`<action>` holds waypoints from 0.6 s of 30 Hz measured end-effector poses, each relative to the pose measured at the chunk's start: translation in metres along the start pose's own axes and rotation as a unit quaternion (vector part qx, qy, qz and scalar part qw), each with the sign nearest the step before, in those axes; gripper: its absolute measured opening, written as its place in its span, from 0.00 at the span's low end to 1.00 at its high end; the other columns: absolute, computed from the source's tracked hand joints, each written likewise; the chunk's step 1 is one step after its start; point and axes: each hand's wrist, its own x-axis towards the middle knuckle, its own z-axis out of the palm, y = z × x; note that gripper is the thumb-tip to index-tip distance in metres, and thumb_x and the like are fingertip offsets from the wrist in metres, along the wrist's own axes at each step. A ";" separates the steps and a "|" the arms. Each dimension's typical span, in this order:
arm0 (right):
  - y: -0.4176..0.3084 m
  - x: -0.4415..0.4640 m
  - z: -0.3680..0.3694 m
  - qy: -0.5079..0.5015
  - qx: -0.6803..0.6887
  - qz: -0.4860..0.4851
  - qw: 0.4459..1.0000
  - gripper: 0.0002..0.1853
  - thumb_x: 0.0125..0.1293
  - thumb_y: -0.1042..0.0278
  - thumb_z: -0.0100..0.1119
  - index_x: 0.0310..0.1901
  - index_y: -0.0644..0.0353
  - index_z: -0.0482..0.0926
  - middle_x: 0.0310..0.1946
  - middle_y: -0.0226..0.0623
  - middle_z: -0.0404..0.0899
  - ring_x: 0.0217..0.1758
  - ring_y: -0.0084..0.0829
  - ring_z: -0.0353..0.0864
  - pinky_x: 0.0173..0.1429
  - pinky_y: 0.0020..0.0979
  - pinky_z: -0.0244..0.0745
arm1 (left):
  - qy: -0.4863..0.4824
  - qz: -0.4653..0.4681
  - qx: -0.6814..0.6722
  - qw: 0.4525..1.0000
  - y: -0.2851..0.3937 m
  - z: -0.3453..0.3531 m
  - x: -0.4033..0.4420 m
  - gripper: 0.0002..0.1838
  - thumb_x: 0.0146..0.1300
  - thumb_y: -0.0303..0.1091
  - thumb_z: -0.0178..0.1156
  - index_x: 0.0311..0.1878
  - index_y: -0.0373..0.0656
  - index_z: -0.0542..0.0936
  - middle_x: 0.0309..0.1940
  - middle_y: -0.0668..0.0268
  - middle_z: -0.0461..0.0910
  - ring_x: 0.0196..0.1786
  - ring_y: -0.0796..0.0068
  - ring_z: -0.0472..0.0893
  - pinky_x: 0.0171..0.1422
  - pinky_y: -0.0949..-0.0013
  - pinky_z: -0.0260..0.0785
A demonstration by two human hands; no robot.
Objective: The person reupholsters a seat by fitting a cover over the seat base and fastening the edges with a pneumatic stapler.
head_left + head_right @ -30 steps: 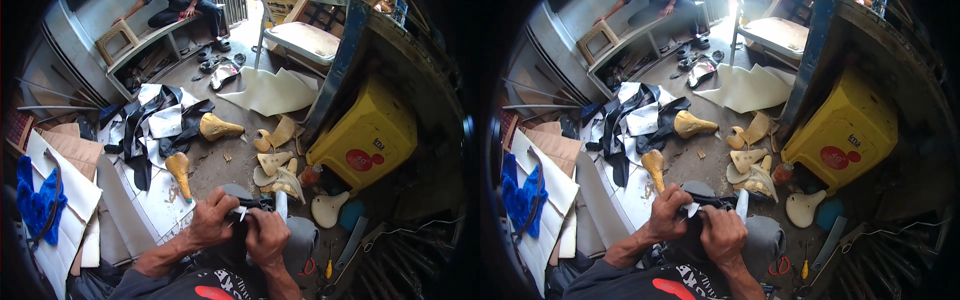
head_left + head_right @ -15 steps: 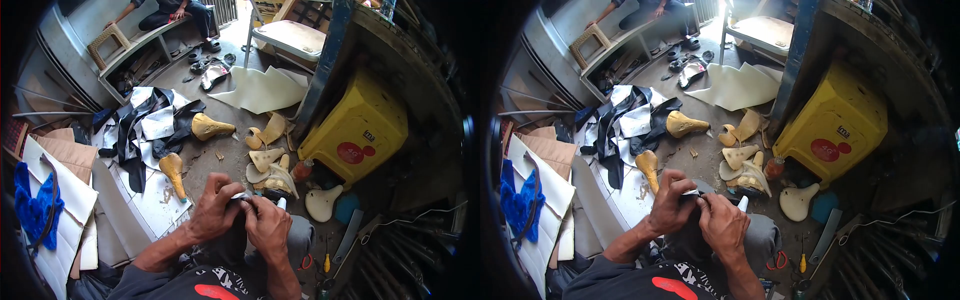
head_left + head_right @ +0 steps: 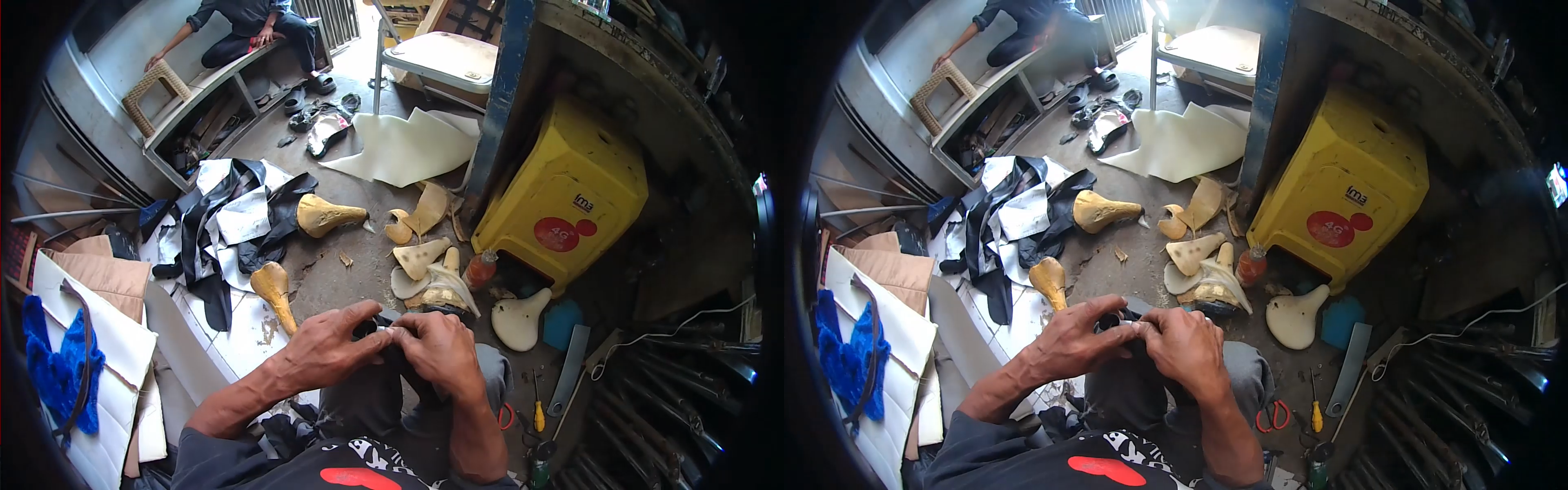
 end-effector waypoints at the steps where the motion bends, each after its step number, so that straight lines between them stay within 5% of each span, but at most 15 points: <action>1: 0.001 0.000 0.000 0.004 -0.003 -0.001 1.000 0.14 0.72 0.52 0.64 0.47 0.51 0.92 0.36 0.46 0.90 0.45 0.50 0.91 0.51 0.48 0.83 | 0.004 0.003 0.001 1.000 0.000 0.000 0.001 0.20 0.63 0.40 0.74 0.58 0.50 0.86 0.60 0.52 0.77 0.51 0.54 0.87 0.50 0.58 0.82; 4: 0.007 -0.004 0.008 0.017 -0.008 -0.018 1.000 0.14 0.73 0.52 0.64 0.47 0.51 0.92 0.36 0.47 0.90 0.45 0.50 0.91 0.50 0.48 0.83 | 0.006 0.034 0.030 0.999 -0.002 -0.002 0.001 0.23 0.58 0.42 0.79 0.56 0.50 0.87 0.58 0.55 0.79 0.48 0.56 0.86 0.50 0.58 0.81; 6: 0.010 -0.008 0.016 0.092 -0.032 -0.037 0.995 0.14 0.75 0.53 0.63 0.47 0.53 0.91 0.33 0.50 0.89 0.44 0.50 0.91 0.48 0.48 0.83 | -0.021 0.027 0.024 0.999 -0.004 -0.001 0.001 0.19 0.60 0.43 0.74 0.53 0.50 0.85 0.57 0.56 0.78 0.54 0.58 0.84 0.56 0.61 0.78; 8: 0.005 -0.031 0.013 0.063 -0.010 -0.017 0.998 0.14 0.72 0.58 0.68 0.53 0.54 0.88 0.39 0.52 0.89 0.49 0.52 0.90 0.49 0.47 0.82 | -0.019 0.040 0.019 0.999 -0.006 -0.004 0.005 0.18 0.60 0.44 0.74 0.51 0.49 0.85 0.57 0.57 0.78 0.54 0.59 0.84 0.56 0.60 0.77; 10: 0.010 -0.056 0.023 0.193 0.049 -0.171 0.965 0.29 0.64 0.60 0.76 0.66 0.51 0.81 0.57 0.50 0.84 0.61 0.51 0.84 0.59 0.46 0.80 | -0.020 0.041 0.011 0.999 -0.004 -0.007 0.006 0.18 0.60 0.44 0.74 0.49 0.49 0.85 0.57 0.59 0.78 0.54 0.59 0.83 0.57 0.60 0.77; 13: 0.004 -0.087 0.034 0.141 -0.193 -0.178 0.955 0.54 0.50 0.59 0.85 0.80 0.50 0.66 0.71 0.41 0.69 0.72 0.46 0.73 0.74 0.49 0.68 | 0.027 0.056 0.029 0.998 -0.001 -0.016 0.012 0.17 0.59 0.44 0.76 0.46 0.46 0.84 0.56 0.61 0.79 0.57 0.57 0.85 0.58 0.59 0.79; 18: 0.032 -0.055 0.016 0.174 -0.100 -0.190 0.961 0.47 0.45 0.75 0.77 0.73 0.54 0.75 0.63 0.43 0.79 0.67 0.46 0.80 0.67 0.42 0.76 | -0.028 0.035 -0.152 0.987 -0.014 -0.008 0.000 0.18 0.60 0.39 0.78 0.47 0.41 0.83 0.55 0.58 0.81 0.56 0.53 0.86 0.56 0.56 0.83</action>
